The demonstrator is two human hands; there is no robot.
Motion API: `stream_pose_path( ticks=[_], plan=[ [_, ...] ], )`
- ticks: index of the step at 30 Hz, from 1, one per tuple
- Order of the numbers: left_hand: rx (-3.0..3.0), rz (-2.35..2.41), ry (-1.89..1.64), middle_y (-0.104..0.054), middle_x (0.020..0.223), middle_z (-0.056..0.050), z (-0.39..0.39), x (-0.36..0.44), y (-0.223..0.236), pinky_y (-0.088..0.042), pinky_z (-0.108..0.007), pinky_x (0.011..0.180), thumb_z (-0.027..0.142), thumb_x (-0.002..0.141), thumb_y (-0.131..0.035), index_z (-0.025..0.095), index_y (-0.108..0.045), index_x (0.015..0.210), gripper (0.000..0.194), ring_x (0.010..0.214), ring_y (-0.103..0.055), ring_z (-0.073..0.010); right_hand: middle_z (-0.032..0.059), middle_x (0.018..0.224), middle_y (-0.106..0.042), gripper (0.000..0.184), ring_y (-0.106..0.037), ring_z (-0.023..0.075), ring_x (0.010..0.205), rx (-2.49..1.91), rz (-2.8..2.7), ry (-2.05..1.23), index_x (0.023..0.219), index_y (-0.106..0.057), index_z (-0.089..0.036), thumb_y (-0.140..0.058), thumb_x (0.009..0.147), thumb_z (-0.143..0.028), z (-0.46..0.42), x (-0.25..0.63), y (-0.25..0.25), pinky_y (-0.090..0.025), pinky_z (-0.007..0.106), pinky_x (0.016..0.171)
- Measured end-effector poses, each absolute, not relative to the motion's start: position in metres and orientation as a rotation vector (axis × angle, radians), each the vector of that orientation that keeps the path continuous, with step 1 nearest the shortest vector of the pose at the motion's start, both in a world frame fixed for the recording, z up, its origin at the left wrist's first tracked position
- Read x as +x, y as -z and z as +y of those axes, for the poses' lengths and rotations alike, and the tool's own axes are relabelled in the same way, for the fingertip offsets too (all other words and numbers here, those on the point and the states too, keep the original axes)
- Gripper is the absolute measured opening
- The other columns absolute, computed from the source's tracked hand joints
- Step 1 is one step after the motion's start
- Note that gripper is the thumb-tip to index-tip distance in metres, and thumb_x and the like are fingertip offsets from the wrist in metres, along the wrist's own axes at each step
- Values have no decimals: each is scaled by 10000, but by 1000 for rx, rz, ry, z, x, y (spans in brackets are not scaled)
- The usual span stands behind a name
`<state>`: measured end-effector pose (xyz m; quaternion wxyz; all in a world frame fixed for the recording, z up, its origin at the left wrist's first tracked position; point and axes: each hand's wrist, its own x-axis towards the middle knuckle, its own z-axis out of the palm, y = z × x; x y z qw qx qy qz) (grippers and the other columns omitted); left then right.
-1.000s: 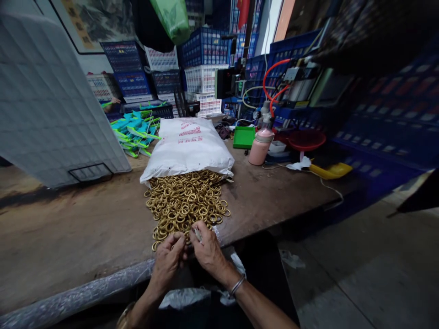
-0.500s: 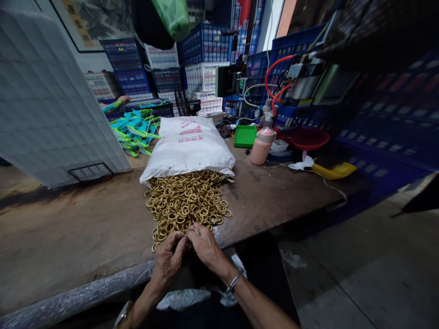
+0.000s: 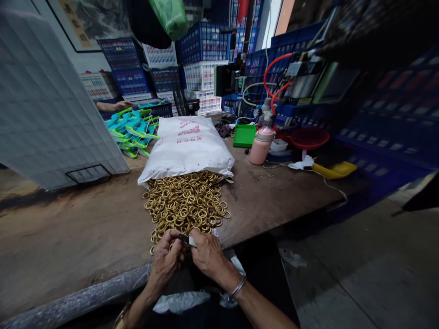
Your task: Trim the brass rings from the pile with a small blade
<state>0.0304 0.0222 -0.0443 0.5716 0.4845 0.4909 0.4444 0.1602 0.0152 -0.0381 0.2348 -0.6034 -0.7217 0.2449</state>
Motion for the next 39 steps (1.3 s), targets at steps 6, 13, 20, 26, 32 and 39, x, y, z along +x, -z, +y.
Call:
stream_pose_path(
  ticks=[6, 13, 20, 26, 32, 39],
  plan=[
    [1148, 1152, -1058, -466, 554, 78, 20, 32, 43, -333, -160, 387, 336, 764, -501, 197, -460, 763, 145, 382, -395, -48, 9, 690, -574, 230, -468, 127, 594, -1719, -2092, -531, 827, -484, -187, -382, 657, -70, 13, 161, 40, -206, 252, 546],
    [1207, 1130, -1058, -486, 564, 65, 18, 27, 46, -354, -172, 408, 336, 775, -500, 194, -489, 789, 143, 398, -409, -59, 21, 704, -573, 247, -479, 144, 615, -1750, -2140, -515, 865, -472, -175, -384, 660, -70, 11, 161, 38, -214, 259, 547],
    [1234, 1131, -1038, -501, 538, 53, 13, 23, 39, -348, -171, 391, 386, 771, -516, 183, -485, 755, 206, 396, -432, -67, 46, 765, -575, 252, -501, 170, 699, -1760, -2190, -507, 932, -465, -158, -393, 699, -93, 5, 160, 36, -257, 259, 589],
    [1160, 1110, -1024, -517, 520, 54, -2, 17, 15, -363, -152, 393, 418, 765, -534, 178, -469, 733, 250, 394, -456, -55, 25, 671, -535, 189, -459, 139, 603, -1820, -2043, -516, 896, -473, -153, -379, 740, -99, 11, 175, 34, -262, 244, 559],
    [888, 967, -997, -525, 531, 79, 0, 18, 14, -340, -133, 337, 408, 756, -562, 199, -428, 804, 252, 354, -440, -43, -33, 555, -445, 245, -395, 93, 520, -1593, -1560, -909, 639, -444, -186, -359, 839, -298, 19, 163, 20, -287, 208, 511],
    [866, 858, -1020, -544, 581, 56, -1, 17, 19, -382, -148, 367, 351, 787, -550, 182, -451, 783, 196, 398, -457, -46, -48, 489, -451, 353, -353, 48, 391, -1212, -1183, -1573, 606, -438, -171, -378, 831, -436, 9, 145, 25, -262, 175, 402]
  ],
)
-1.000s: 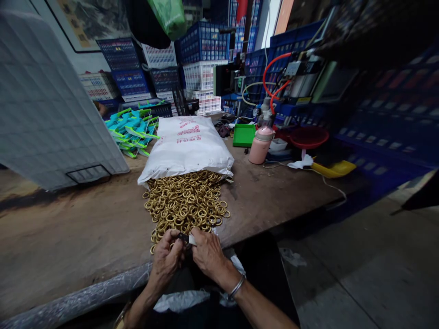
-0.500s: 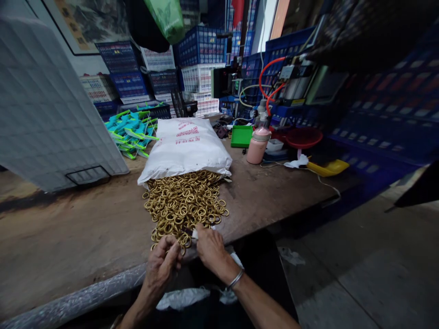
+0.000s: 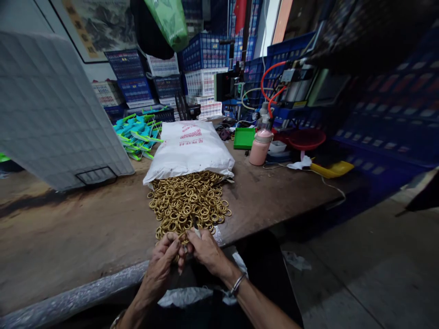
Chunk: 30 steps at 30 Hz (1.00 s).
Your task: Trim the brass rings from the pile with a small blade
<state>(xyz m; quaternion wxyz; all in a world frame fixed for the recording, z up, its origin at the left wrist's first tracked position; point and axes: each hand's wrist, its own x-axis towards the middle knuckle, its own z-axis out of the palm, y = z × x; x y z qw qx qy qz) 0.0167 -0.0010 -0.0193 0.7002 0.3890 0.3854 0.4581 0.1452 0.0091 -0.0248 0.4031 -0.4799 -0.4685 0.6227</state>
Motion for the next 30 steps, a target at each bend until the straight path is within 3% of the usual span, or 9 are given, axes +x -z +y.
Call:
stream_pose_path(
  ticks=[8, 12, 19, 26, 30],
  plan=[
    [632, 773, -983, -559, 648, 8, -10, 20, 16, -362, -166, 393, 408, 761, -561, 151, -514, 769, 261, 471, -484, -67, -52, 545, -497, 219, -459, 63, 411, -1087, -1101, -1610, 722, -454, -177, -419, 808, -375, 3, 143, 21, -336, 165, 406],
    [534, 804, -955, -568, 647, 0, -11, 20, 19, -338, -148, 402, 416, 743, -582, 145, -530, 809, 283, 463, -468, -52, -45, 570, -493, 192, -488, 80, 504, -1150, -1247, -1462, 732, -497, -172, -455, 793, -349, -2, 144, 18, -393, 188, 498],
    [583, 797, -1007, -554, 667, 16, -8, 14, 18, -347, -142, 408, 295, 697, -659, 153, -470, 727, 238, 478, -459, -42, -49, 546, -461, 180, -433, 80, 525, -1273, -1367, -1269, 643, -494, -166, -436, 780, -267, 5, 146, 20, -367, 197, 549],
    [626, 821, -844, -490, 537, 53, -28, 6, 27, -333, -145, 342, 296, 707, -640, 162, -525, 876, 245, 390, -426, -48, -43, 534, -464, 179, -460, 107, 547, -1545, -1434, -1010, 658, -495, -172, -397, 781, -256, 5, 168, 42, -356, 219, 573],
    [587, 845, -634, -539, 556, 5, -48, 10, 48, -322, -152, 312, 295, 659, -674, 120, -558, 732, 222, 381, -450, -58, -32, 557, -475, 200, -456, 113, 545, -1638, -1589, -844, 680, -497, -180, -373, 816, -260, 4, 172, 47, -335, 215, 545]
  ],
)
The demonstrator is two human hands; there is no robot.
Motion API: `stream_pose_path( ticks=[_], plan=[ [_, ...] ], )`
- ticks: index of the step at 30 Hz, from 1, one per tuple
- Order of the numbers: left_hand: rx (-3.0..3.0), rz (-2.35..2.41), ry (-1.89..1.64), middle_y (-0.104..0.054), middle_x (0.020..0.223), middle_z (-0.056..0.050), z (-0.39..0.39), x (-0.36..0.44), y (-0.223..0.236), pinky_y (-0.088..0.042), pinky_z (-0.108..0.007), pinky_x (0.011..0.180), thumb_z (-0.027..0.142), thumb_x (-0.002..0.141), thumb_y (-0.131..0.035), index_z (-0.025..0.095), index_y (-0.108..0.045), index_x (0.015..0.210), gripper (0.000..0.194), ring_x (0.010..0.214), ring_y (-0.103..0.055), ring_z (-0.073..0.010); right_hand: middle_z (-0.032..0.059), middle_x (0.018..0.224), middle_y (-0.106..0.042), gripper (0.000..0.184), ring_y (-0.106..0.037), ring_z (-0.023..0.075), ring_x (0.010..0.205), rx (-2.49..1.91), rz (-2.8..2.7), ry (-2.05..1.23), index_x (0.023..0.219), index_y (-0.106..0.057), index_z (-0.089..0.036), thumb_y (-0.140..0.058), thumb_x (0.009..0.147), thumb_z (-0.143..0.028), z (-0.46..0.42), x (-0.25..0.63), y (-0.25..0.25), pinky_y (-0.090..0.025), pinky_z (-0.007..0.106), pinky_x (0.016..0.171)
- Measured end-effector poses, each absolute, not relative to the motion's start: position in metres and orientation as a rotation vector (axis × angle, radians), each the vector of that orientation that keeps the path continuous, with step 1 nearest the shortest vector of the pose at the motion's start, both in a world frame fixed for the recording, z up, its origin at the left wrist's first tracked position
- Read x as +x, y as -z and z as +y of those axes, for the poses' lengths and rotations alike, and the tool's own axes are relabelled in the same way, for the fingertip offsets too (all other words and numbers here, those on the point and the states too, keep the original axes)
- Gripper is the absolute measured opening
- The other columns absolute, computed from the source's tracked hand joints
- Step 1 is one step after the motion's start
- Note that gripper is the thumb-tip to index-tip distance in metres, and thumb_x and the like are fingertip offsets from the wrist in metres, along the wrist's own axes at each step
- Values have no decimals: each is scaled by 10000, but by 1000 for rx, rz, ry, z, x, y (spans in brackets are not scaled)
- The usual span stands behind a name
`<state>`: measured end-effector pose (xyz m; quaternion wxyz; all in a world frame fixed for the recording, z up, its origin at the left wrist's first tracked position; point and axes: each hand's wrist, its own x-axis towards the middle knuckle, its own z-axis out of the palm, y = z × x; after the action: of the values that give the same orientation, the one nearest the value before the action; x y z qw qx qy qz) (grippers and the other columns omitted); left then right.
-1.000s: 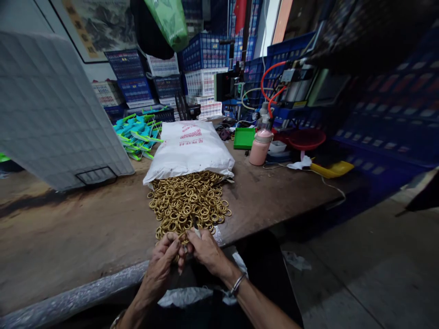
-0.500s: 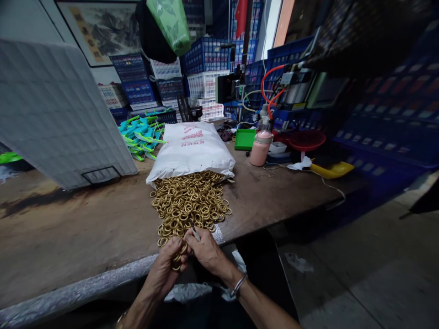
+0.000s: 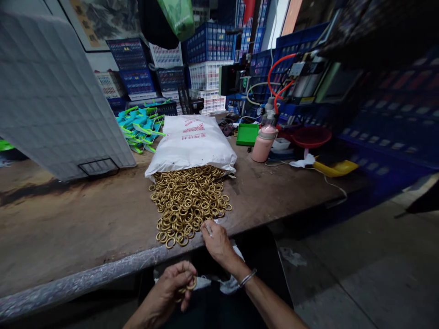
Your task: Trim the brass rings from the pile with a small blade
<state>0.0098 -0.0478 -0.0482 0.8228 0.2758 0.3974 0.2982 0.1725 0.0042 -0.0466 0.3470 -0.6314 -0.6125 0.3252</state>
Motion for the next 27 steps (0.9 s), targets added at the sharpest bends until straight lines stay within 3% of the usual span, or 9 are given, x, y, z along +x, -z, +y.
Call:
stream_pose_path(
  ticks=[4, 7, 10, 15, 21, 24, 27],
  plan=[
    [376, 951, -650, -567, 621, -10, -50, 19, 68, -395, -184, 400, 255, 626, -697, 122, -568, 725, 210, 488, -535, -96, 2, 720, -573, 112, -518, 127, 674, -1631, -1863, -598, 794, -518, -189, -410, 793, -160, 4, 162, 42, -333, 219, 620],
    [267, 1004, -712, -606, 718, -38, -45, 26, 78, -451, -256, 551, 230, 603, -718, 124, -570, 728, 221, 618, -595, -143, 19, 833, -614, 157, -554, 144, 764, -1726, -1965, -502, 898, -512, -201, -473, 761, -136, 5, 150, 34, -318, 225, 648],
    [285, 975, -726, -619, 735, -66, -42, 32, 86, -445, -304, 601, 256, 581, -735, 108, -580, 730, 261, 641, -596, -171, 26, 803, -633, 125, -573, 161, 743, -1892, -1968, -481, 891, -511, -204, -516, 767, -195, 8, 140, 29, -290, 236, 608],
    [310, 1076, -714, -617, 762, -69, -43, 30, 94, -443, -318, 605, 332, 573, -740, 132, -570, 764, 325, 652, -589, -175, 33, 790, -643, 148, -577, 162, 718, -1951, -1967, -427, 869, -523, -199, -485, 747, -125, 13, 134, 35, -266, 249, 597],
    [654, 1036, -652, -611, 737, -89, -44, 23, 73, -443, -234, 512, 452, 546, -724, 115, -617, 763, 415, 700, -595, -194, -16, 634, -572, 76, -504, 119, 582, -1834, -1765, -568, 769, -524, -201, -471, 736, -157, 22, 144, 44, -272, 220, 544],
    [792, 1099, -794, -579, 620, -30, -37, 26, 54, -408, -199, 377, 498, 601, -657, 149, -570, 838, 432, 519, -561, -146, -31, 594, -519, 111, -460, 101, 548, -1634, -1529, -753, 714, -496, -194, -425, 782, -247, 24, 149, 44, -314, 200, 533],
    [821, 1276, -1026, -493, 503, 64, -24, 31, 37, -309, -159, 274, 505, 628, -617, 192, -475, 909, 445, 338, -432, -84, -44, 556, -497, 155, -455, 98, 517, -1473, -1318, -970, 726, -478, -195, -421, 792, -324, 22, 150, 41, -356, 201, 532]
  ],
)
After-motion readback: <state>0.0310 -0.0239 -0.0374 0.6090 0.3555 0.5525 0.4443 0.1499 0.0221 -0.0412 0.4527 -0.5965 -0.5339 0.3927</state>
